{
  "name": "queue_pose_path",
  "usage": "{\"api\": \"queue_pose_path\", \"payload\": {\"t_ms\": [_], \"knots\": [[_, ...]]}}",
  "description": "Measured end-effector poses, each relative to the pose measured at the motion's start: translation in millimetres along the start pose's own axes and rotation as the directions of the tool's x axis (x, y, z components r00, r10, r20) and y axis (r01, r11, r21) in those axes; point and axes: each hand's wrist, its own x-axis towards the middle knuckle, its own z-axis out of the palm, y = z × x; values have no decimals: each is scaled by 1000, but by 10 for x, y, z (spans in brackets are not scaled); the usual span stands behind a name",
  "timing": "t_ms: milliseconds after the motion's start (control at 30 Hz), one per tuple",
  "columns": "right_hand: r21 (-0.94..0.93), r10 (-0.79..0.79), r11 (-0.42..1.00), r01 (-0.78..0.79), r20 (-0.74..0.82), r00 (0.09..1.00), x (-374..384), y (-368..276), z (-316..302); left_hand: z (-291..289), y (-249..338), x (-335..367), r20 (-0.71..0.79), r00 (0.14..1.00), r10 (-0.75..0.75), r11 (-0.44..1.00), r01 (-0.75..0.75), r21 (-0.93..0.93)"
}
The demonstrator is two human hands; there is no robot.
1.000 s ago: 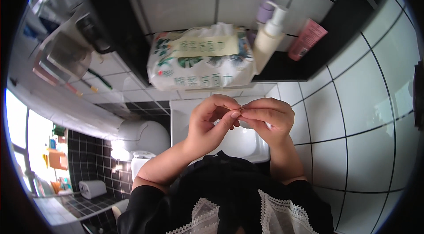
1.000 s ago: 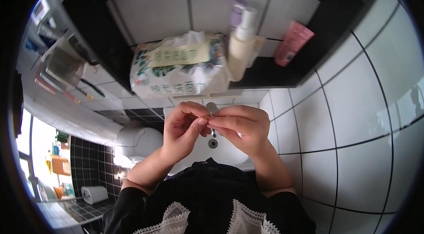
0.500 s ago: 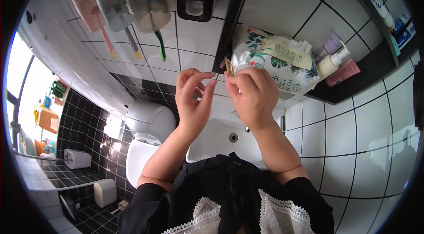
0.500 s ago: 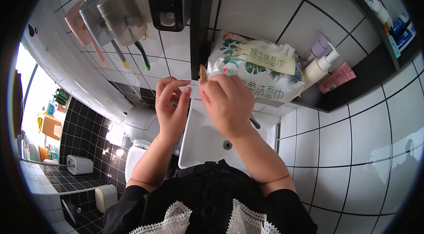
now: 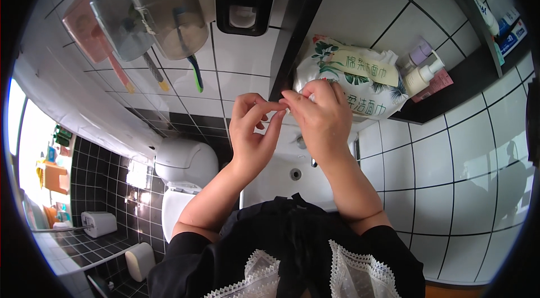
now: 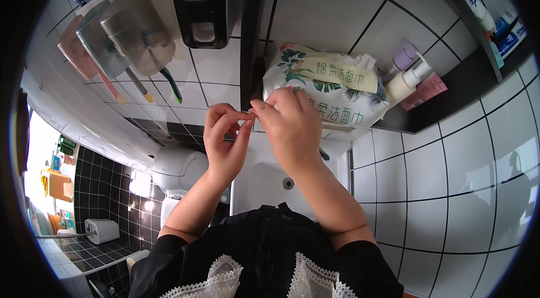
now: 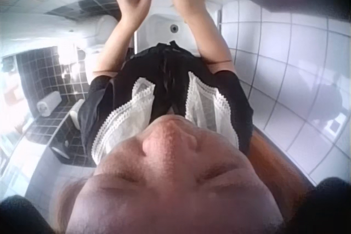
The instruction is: The person wipes the bathroom sink, toilet tank, and shelf using a wet wipe, and then rinses the sink faucet and handles by hand.
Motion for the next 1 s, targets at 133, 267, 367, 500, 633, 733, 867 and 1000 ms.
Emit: {"api": "queue_pose_path", "payload": {"t_ms": [133, 267, 367, 500, 633, 733, 867, 1000], "knots": [[49, -25, 999, 25, -3, 1000, -41, 111, -23, 68, 20, 7, -5, 998, -62, 997, 62, -35], [206, 0, 978, 15, -72, 997, -62, 151, -68, 112, 66, -5, -9, 999, 52, 999, -52, 3], [324, 10, 946, 26, -110, 994, -160, 147, -325, 148, 164, -67, -34, 983, 178, 984, -178, 3], [544, 78, 839, -22, -80, 994, -493, 306, -762, 275, 364, -171, 67, 926, 371, 928, -372, -8], [559, 265, 811, -171, -91, 960, -952, 732, -1054, 612, 587, -293, 208, 855, 475, 880, -457, -129], [584, 597, 679, -445, -87, 798, -1066, 999, -1294, 940, 723, -367, 293, 837, 463, 886, -425, -186], [630, 686, 599, -495, -85, 723, -1033, 1524, -1434, 1336, 843, -384, 401, 802, 443, 896, -382, -226], [624, 694, 585, -519, -53, 718, -923, 1911, -1349, 1704, 1038, -356, 515, 780, 355, 918, -395, -35]]}}
